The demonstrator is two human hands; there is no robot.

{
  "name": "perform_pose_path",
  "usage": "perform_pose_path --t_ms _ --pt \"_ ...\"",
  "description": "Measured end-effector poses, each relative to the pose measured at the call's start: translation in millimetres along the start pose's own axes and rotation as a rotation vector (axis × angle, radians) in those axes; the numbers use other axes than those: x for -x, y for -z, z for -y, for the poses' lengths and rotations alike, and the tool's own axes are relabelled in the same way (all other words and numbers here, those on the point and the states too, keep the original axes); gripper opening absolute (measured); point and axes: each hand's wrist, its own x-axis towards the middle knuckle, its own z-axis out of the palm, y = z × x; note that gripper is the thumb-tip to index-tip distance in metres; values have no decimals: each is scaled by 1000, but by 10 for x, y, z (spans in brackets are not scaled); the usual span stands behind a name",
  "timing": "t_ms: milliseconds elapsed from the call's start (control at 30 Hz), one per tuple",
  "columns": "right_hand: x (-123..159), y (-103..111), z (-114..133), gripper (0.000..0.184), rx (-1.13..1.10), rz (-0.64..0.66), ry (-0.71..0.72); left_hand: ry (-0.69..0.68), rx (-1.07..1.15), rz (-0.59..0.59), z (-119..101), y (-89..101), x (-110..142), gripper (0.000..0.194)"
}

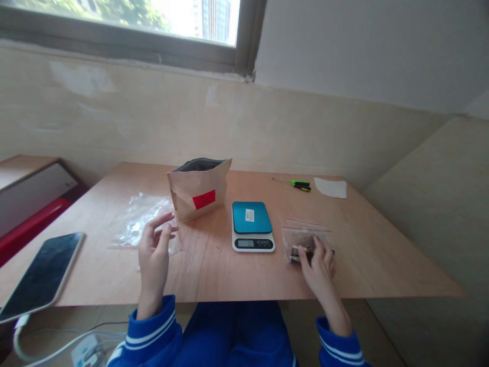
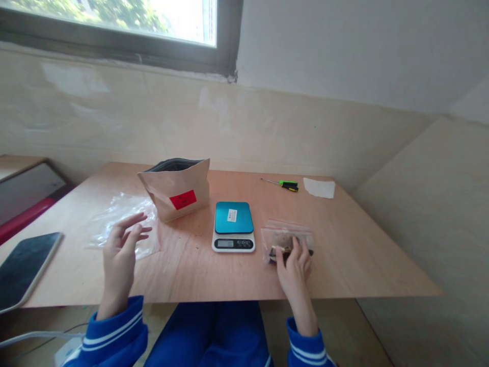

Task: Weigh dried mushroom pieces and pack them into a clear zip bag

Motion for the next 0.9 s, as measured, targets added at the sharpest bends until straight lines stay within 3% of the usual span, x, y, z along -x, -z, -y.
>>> perform_pose_path --t_ms 133,267,333,500,567,633,767,900 --pt "-180 -215 2 71 24 188 -10 -112 -76 -36 -145 -56 -195 38" --pt "-563 -129 255 63 53 255 -7 -222 -147 -40 -246 -140 -502 40" --pt "-721 18 580 56 -42 233 152 -242 -130 12 -253 -178 -638 44" --pt "-921 340 1782 43 -449 335 796 -274 -46 108 -258 -226 -714 36" --pt "-942 359 2188 44 -465 321 973 -292 -52 89 -271 -224 -655 33" --pt "-933 342 2436 42 -397 322 1063 -302 -70 76 -274 -207 -581 29" --pt "-851 377 2489 35 -244 404 1162 -320 -164 75 -216 -131 -429 23" --pt "-801 507 2361 39 -235 624 1092 -448 -225 114 -122 -49 -258 16"
